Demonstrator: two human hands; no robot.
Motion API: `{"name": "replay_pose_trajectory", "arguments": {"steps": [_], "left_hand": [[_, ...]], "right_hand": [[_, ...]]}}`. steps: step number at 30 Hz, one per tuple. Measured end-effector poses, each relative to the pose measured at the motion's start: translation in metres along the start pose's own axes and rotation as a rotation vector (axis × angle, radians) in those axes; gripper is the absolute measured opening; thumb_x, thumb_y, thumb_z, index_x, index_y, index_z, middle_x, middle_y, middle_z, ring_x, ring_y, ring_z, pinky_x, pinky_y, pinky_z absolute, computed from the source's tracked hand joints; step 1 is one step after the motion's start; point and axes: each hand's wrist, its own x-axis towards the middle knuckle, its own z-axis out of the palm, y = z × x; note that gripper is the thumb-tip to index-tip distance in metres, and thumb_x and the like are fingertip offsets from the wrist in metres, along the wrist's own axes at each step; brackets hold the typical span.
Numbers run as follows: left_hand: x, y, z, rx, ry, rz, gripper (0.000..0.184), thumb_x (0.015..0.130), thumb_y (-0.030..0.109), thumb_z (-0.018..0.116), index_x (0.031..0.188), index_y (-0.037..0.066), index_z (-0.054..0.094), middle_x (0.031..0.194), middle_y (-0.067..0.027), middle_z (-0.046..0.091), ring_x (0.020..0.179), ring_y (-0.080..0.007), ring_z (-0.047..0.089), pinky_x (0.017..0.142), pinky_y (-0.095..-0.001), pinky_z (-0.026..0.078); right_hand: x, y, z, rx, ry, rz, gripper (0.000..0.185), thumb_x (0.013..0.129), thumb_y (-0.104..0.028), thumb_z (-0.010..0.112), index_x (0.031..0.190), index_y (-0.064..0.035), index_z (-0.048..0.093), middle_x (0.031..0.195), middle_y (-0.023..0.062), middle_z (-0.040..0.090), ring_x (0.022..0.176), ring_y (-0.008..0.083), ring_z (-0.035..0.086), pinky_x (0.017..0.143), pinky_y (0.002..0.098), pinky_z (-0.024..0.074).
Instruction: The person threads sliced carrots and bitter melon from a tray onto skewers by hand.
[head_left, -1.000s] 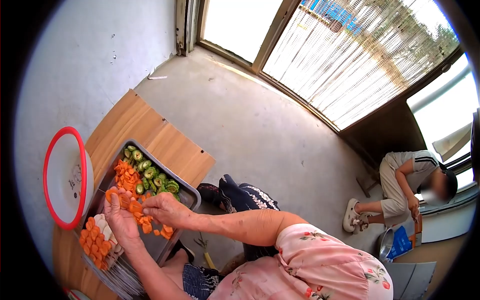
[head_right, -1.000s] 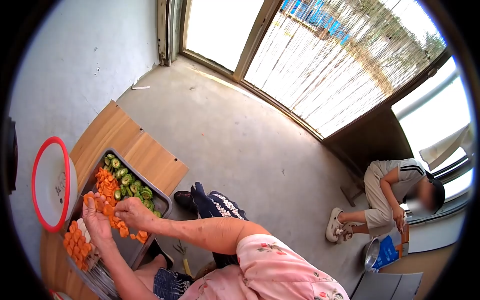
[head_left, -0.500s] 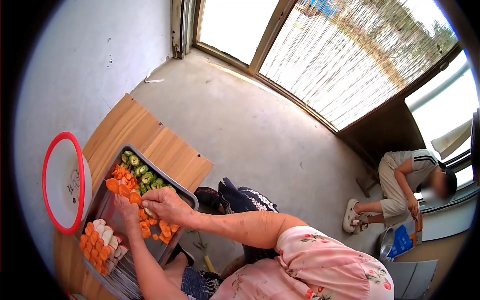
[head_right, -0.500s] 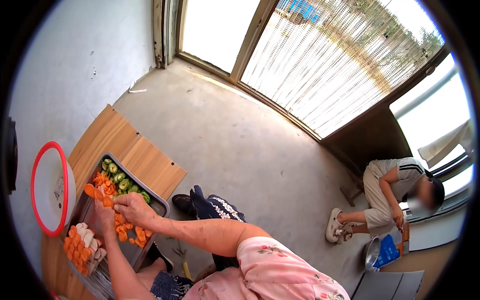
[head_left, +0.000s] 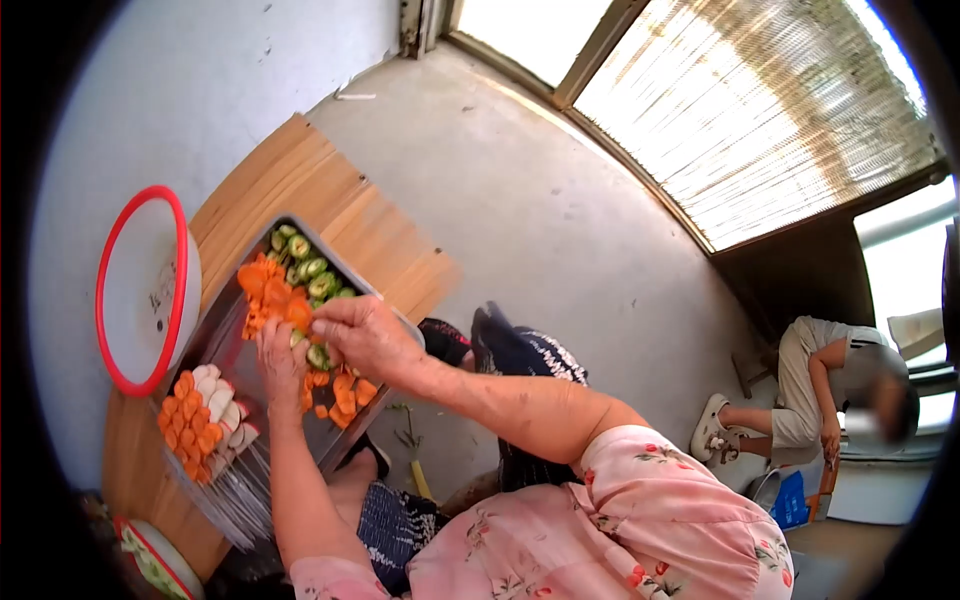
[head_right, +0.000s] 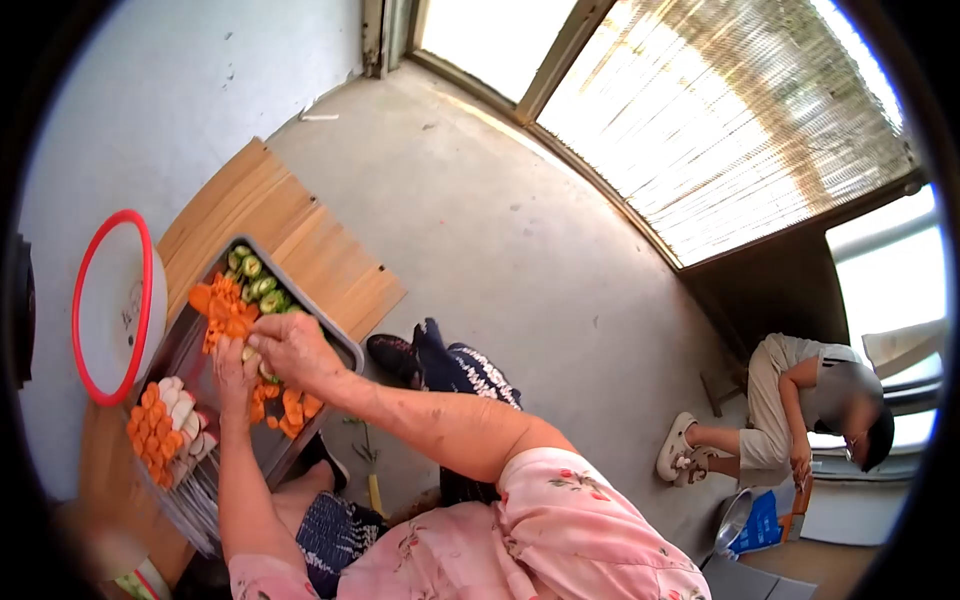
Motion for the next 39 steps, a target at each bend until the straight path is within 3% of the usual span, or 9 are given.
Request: {"name": "replay_pose_trajectory", "arguments": {"steps": [1, 9, 12, 17, 20, 25, 28, 33, 39], "left_hand": [[-0.001, -0.005, 0.001, -0.088, 0.085, 0.063, 0.03, 0.07, 0.007, 0.064, 0.098, 0.001, 0.056, 0.107, -0.0154, 0.053, 0.102, -0.0355, 0.047, 0.086, -0.0411, 0.039], [0.003, -0.031, -0.025, -0.308, 0.098, -0.388, 0.03, 0.077, 0.018, 0.061, 0.101, 0.002, 0.061, 0.086, -0.0192, 0.064, 0.081, -0.0336, 0.061, 0.073, -0.0371, 0.047], [0.002, -0.052, -0.023, -0.441, 0.122, -0.386, 0.031, 0.08, 0.022, 0.056, 0.102, 0.002, 0.061, 0.086, -0.0209, 0.064, 0.082, -0.0332, 0.062, 0.073, -0.0372, 0.047], [0.0, -0.052, -0.013, -0.216, 0.067, -0.371, 0.024, 0.08, 0.021, 0.055, 0.099, 0.011, 0.065, 0.093, -0.0084, 0.066, 0.087, -0.0294, 0.061, 0.076, -0.0367, 0.047], [0.008, -0.032, -0.002, 0.038, 0.212, -0.174, 0.02, 0.077, 0.02, 0.059, 0.094, 0.013, 0.067, 0.098, -0.0033, 0.065, 0.095, -0.0264, 0.057, 0.083, -0.0383, 0.044], [0.021, 0.002, 0.012, 0.161, 0.104, -0.1, 0.04, 0.081, 0.016, 0.058, 0.12, 0.013, 0.054, 0.122, -0.0055, 0.053, 0.11, -0.0279, 0.047, 0.093, -0.0421, 0.036], [0.017, 0.003, 0.018, 0.271, 0.031, -0.038, 0.036, 0.081, 0.018, 0.059, 0.116, 0.011, 0.056, 0.12, -0.0038, 0.054, 0.111, -0.0253, 0.047, 0.09, -0.0413, 0.034], [0.008, -0.021, 0.001, 0.149, 0.113, -0.144, 0.028, 0.072, 0.01, 0.061, 0.1, 0.015, 0.063, 0.094, -0.0028, 0.061, 0.094, -0.0267, 0.054, 0.081, -0.0402, 0.038], [0.005, -0.018, -0.008, 0.2, 0.122, -0.153, 0.031, 0.075, 0.021, 0.063, 0.105, 0.014, 0.061, 0.104, -0.0046, 0.06, 0.1, -0.0271, 0.052, 0.087, -0.0401, 0.038]], "right_hand": [[0.001, 0.001, 0.0, -0.03, 0.042, -0.017, 0.014, 0.086, -0.008, 0.055, 0.084, 0.0048, 0.061, 0.058, 0.004, 0.056, 0.051, 0.0082, 0.051, 0.046, 0.0254, 0.0403], [0.0, -0.028, -0.009, 0.078, 0.071, 0.17, 0.018, 0.089, -0.015, 0.055, 0.094, 0.0005, 0.064, 0.058, -0.0024, 0.051, 0.045, 0.0036, 0.039, 0.04, 0.0193, 0.0292], [0.002, -0.029, -0.011, 0.084, 0.089, 0.202, 0.02, 0.09, -0.015, 0.054, 0.098, 0.0006, 0.063, 0.059, -0.0021, 0.05, 0.043, 0.0029, 0.035, 0.038, 0.0187, 0.0261], [0.001, -0.029, -0.011, 0.081, 0.091, 0.203, 0.019, 0.09, -0.014, 0.054, 0.098, 0.0006, 0.062, 0.059, -0.0011, 0.05, 0.042, 0.0036, 0.034, 0.037, 0.0193, 0.0251], [0.001, -0.029, -0.009, 0.072, 0.093, 0.212, 0.019, 0.09, -0.014, 0.054, 0.098, 0.0005, 0.062, 0.059, -0.001, 0.05, 0.042, 0.0035, 0.035, 0.038, 0.019, 0.0256], [0.0, -0.029, -0.006, 0.066, 0.095, 0.223, 0.018, 0.09, -0.014, 0.054, 0.096, -0.0001, 0.062, 0.058, -0.001, 0.05, 0.042, 0.0034, 0.035, 0.038, 0.0186, 0.0263], [0.0, -0.028, -0.009, 0.078, 0.097, 0.225, 0.017, 0.09, -0.014, 0.054, 0.097, -0.0004, 0.063, 0.058, -0.001, 0.05, 0.042, 0.0035, 0.035, 0.037, 0.0188, 0.026], [0.0, -0.029, -0.013, 0.087, 0.101, 0.195, 0.018, 0.09, -0.014, 0.054, 0.097, 0.0003, 0.062, 0.058, -0.0011, 0.05, 0.042, 0.0035, 0.034, 0.037, 0.0192, 0.0253], [-0.002, -0.032, -0.01, 0.082, 0.097, 0.218, 0.018, 0.09, -0.014, 0.054, 0.096, 0.0004, 0.063, 0.058, -0.0014, 0.05, 0.042, 0.0033, 0.035, 0.038, 0.0186, 0.0263]]}}
